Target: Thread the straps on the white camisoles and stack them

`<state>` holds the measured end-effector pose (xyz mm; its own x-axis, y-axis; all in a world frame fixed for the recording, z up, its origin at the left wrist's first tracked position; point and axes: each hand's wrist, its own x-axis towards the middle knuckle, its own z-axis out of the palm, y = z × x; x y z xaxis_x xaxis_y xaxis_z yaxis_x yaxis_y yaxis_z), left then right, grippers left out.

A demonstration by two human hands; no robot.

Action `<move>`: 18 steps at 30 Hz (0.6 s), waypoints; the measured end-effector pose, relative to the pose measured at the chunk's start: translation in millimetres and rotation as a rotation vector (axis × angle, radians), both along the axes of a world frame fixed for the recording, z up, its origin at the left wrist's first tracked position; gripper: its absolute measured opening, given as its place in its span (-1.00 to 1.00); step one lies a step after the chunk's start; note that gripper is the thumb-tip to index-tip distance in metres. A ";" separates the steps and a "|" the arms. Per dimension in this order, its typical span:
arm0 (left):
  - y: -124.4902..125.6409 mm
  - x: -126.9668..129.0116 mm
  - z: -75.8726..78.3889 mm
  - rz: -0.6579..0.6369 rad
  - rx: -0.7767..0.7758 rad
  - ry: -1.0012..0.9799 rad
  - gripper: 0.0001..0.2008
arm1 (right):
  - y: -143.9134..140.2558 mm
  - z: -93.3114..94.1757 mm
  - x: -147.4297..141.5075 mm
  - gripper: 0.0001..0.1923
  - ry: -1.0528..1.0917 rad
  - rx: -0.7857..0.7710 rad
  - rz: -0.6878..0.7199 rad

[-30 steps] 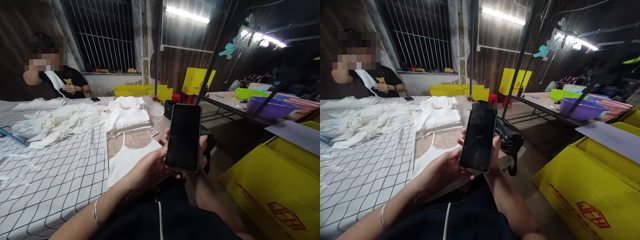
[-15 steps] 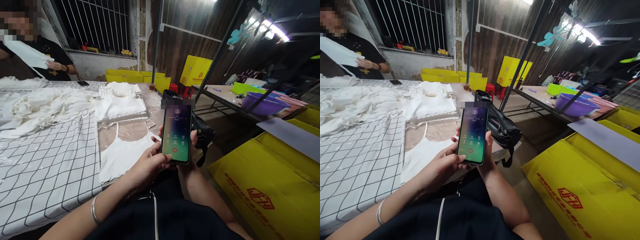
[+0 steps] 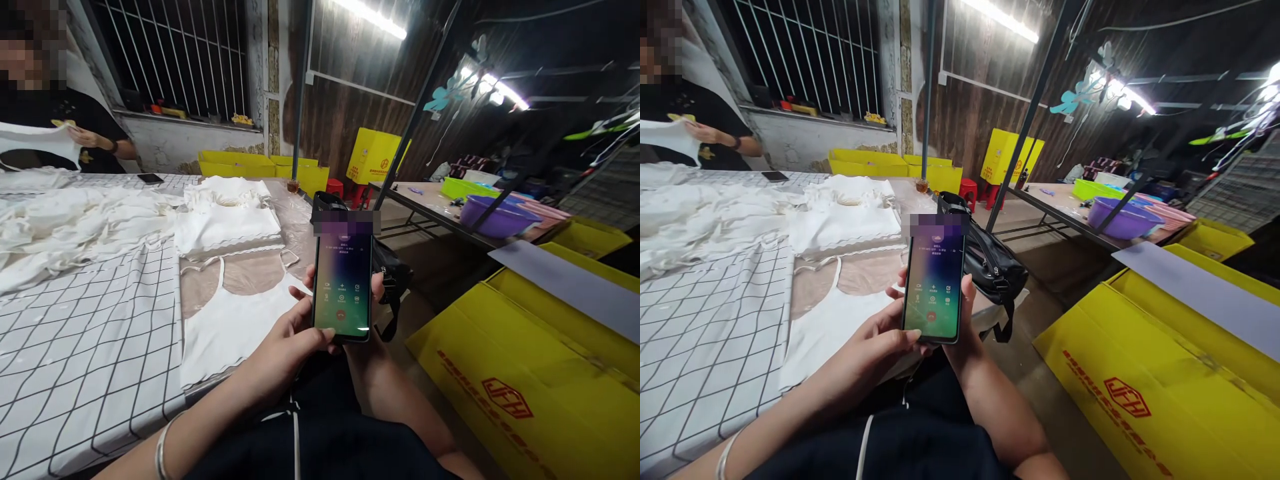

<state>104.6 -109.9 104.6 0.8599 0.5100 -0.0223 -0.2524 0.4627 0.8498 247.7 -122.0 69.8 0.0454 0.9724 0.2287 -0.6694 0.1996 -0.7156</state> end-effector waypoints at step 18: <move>-0.3 13.5 -7.5 0.130 0.037 0.060 -0.65 | -0.4 -3.6 0.5 -0.18 0.000 0.137 0.001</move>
